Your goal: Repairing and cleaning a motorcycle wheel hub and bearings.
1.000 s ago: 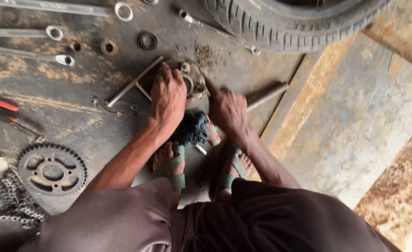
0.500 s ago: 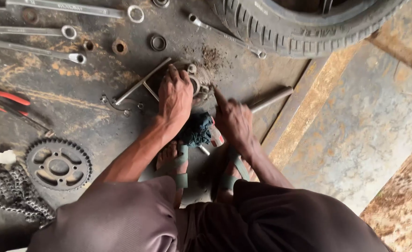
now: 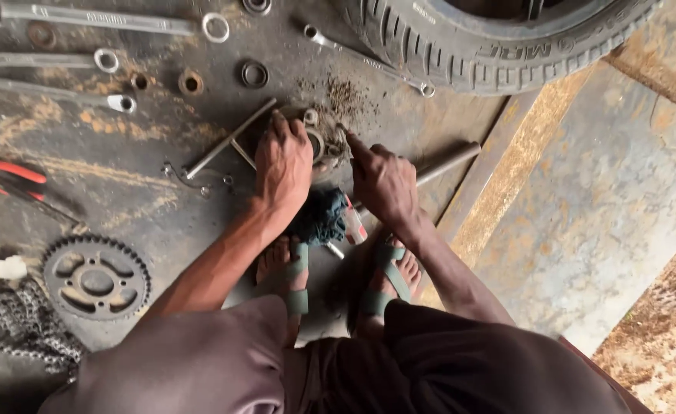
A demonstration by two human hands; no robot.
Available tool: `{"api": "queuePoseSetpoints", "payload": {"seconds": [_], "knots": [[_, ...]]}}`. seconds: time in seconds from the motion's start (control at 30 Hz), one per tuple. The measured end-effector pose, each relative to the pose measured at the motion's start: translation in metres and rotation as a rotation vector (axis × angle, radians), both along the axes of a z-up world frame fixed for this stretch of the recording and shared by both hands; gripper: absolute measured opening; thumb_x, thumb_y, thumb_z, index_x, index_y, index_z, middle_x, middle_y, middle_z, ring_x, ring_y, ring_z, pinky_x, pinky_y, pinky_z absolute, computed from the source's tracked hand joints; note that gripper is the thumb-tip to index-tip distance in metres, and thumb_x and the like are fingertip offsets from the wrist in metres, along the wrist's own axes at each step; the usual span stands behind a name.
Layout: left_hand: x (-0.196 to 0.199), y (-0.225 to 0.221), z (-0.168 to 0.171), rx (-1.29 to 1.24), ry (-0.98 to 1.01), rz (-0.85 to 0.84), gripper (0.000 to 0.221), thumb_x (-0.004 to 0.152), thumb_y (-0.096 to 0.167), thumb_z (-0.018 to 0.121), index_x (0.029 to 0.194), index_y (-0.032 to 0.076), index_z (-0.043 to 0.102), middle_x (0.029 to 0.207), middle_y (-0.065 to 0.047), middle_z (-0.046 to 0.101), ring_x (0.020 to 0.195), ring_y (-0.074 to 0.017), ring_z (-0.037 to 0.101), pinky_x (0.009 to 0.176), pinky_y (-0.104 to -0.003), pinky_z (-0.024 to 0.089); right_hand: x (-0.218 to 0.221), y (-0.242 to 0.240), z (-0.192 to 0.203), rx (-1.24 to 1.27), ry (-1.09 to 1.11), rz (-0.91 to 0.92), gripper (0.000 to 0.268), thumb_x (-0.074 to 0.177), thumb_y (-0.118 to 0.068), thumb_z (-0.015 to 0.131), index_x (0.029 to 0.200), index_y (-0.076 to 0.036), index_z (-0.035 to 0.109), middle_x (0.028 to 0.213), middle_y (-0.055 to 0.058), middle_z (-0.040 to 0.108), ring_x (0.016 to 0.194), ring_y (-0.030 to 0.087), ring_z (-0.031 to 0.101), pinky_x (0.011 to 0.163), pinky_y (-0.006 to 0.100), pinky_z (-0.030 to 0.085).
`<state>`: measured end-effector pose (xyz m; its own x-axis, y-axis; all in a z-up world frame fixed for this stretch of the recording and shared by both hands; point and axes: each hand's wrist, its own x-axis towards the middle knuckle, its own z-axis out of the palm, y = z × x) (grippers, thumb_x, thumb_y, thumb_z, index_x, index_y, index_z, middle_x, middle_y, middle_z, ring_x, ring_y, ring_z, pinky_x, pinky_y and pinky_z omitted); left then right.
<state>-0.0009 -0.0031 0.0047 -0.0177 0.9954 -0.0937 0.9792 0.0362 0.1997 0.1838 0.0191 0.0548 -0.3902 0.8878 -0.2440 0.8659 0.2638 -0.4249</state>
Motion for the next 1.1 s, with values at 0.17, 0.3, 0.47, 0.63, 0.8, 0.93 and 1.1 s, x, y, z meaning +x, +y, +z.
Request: {"api": "queuePoseSetpoints", "payload": {"seconds": [0.17,0.3,0.47,0.63,0.8,0.93,1.1], "knots": [[-0.001,0.000,-0.001,-0.065,-0.011,0.007,0.031,0.094,0.005,0.062,0.119,-0.014,0.061,0.134,-0.041,0.055,0.111,-0.0418,0.068,0.093,-0.042,0.059,-0.009,0.010,-0.010,0.111,-0.009,0.089,0.048,0.094,-0.013,0.064,0.141,-0.020,0.064,0.079,0.014,0.068,0.056,0.031,0.062,0.047,0.042,0.045],[-0.003,0.002,-0.015,-0.061,-0.053,0.019,0.032,0.097,0.007,0.061,0.119,-0.015,0.061,0.132,-0.044,0.055,0.108,-0.0439,0.068,0.090,-0.042,0.059,-0.028,0.035,-0.002,-0.100,-0.088,0.141,0.048,0.098,-0.006,0.056,0.144,-0.019,0.060,0.069,0.013,0.066,0.048,0.027,0.058,0.041,0.042,0.040],[-0.004,0.005,-0.002,-0.065,-0.041,0.002,0.033,0.095,0.009,0.062,0.119,-0.015,0.061,0.131,-0.045,0.055,0.108,-0.0440,0.068,0.090,-0.041,0.059,-0.018,0.020,-0.004,0.021,-0.046,0.139,0.054,0.094,-0.002,0.054,0.145,-0.018,0.061,0.065,0.012,0.063,0.042,0.023,0.049,0.035,0.041,0.034],[-0.002,-0.002,-0.011,-0.086,0.019,-0.028,0.033,0.095,0.008,0.065,0.120,-0.013,0.061,0.135,-0.042,0.055,0.115,-0.0418,0.067,0.095,-0.039,0.059,-0.023,0.026,-0.016,0.076,-0.081,0.200,0.052,0.092,-0.006,0.059,0.142,-0.020,0.060,0.075,0.013,0.065,0.051,0.025,0.055,0.039,0.041,0.038],[0.001,0.000,0.001,-0.079,0.025,-0.028,0.047,0.087,0.020,0.067,0.120,-0.012,0.062,0.135,-0.040,0.055,0.115,-0.0403,0.067,0.095,-0.039,0.059,-0.014,0.036,-0.007,-0.072,-0.045,0.196,0.055,0.092,-0.005,0.059,0.144,-0.021,0.059,0.074,0.013,0.066,0.051,0.026,0.059,0.041,0.042,0.041],[0.000,-0.004,-0.028,-0.059,0.074,-0.003,0.056,0.085,0.031,0.072,0.123,-0.009,0.063,0.140,-0.038,0.053,0.120,-0.0391,0.065,0.099,-0.038,0.057,0.003,0.032,-0.005,-0.016,-0.014,0.207,0.053,0.091,-0.009,0.062,0.141,-0.026,0.061,0.067,0.012,0.064,0.050,0.026,0.059,0.042,0.043,0.042],[0.000,-0.001,-0.004,-0.102,0.062,-0.030,0.054,0.089,0.024,0.080,0.128,-0.008,0.061,0.142,-0.036,0.052,0.120,-0.0379,0.064,0.099,-0.039,0.056,-0.019,0.056,-0.016,-0.088,-0.043,0.324,0.050,0.095,-0.004,0.055,0.142,-0.022,0.063,0.066,0.010,0.063,0.048,0.026,0.057,0.040,0.042,0.044]]}}
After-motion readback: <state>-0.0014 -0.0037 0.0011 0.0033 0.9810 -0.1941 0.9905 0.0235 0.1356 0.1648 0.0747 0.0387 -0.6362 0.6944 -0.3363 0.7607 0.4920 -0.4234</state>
